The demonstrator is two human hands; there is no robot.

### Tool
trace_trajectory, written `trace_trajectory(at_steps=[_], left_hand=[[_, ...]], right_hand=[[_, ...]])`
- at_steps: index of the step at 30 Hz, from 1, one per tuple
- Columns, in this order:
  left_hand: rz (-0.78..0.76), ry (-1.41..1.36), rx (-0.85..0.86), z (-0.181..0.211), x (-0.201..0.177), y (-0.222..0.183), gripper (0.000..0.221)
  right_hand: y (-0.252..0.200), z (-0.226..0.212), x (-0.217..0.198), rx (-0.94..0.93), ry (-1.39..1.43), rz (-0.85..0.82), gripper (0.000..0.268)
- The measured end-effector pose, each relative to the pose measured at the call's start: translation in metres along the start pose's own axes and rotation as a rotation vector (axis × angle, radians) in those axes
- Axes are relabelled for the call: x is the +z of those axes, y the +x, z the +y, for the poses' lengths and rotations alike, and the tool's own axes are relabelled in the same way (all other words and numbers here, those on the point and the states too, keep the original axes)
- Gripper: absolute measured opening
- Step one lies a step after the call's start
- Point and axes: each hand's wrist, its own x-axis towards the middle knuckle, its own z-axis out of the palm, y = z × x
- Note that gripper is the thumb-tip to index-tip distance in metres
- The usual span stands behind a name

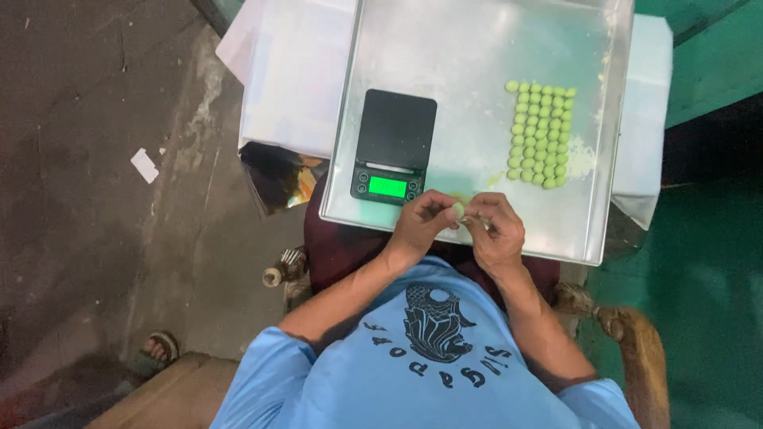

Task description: Portioning green dough using a digital scale and rolling it into small uniform balls.

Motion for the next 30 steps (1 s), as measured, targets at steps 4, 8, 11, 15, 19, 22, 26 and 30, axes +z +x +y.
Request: trace_trajectory(at_steps=[4, 8, 11, 15, 19, 22, 26, 30], left_hand=[[-0.006, 0.006, 0.015, 0.005, -0.004, -0.002, 0.027], [0.031, 0.058, -0.039, 0.002, -0.012, 0.001, 0.019], [0.027, 0.02, -0.056, 0.015, -0.012, 0.0, 0.025], [0.059, -0.029, -0.059, 0.011, -0.012, 0.002, 0.023], [0.059, -0.006, -0.05, 0.01, -0.011, 0.001, 0.023], [-0.072, 0.328, -0.009, 0.011, -0.006, -0.002, 0.026], [-0.164, 0.521, 0.142, 0.025, 0.027, -0.025, 0.041], [-0.071, 0.573, 0.262, 0.042, 0.034, -0.03, 0.03]], right_hand=[[0.002, -0.005, 0.007, 0.005, -0.08, -0.018, 0.009], [0.0, -0.01, 0.015, 0.029, -0.141, -0.043, 0.011], [0.002, -0.009, 0.016, -0.116, -0.132, -0.079, 0.025], [0.012, -0.032, 0.018, -0.129, -0.052, -0.114, 0.079], [0.009, -0.011, 0.011, -0.208, -0.213, -0.114, 0.084], [0.009, -0.007, 0.014, -0.214, -0.195, -0.198, 0.1], [0.025, -0.033, 0.021, -0.256, -0.107, -0.132, 0.084], [0.037, -0.023, 0.019, -0.34, -0.097, 0.021, 0.074]])
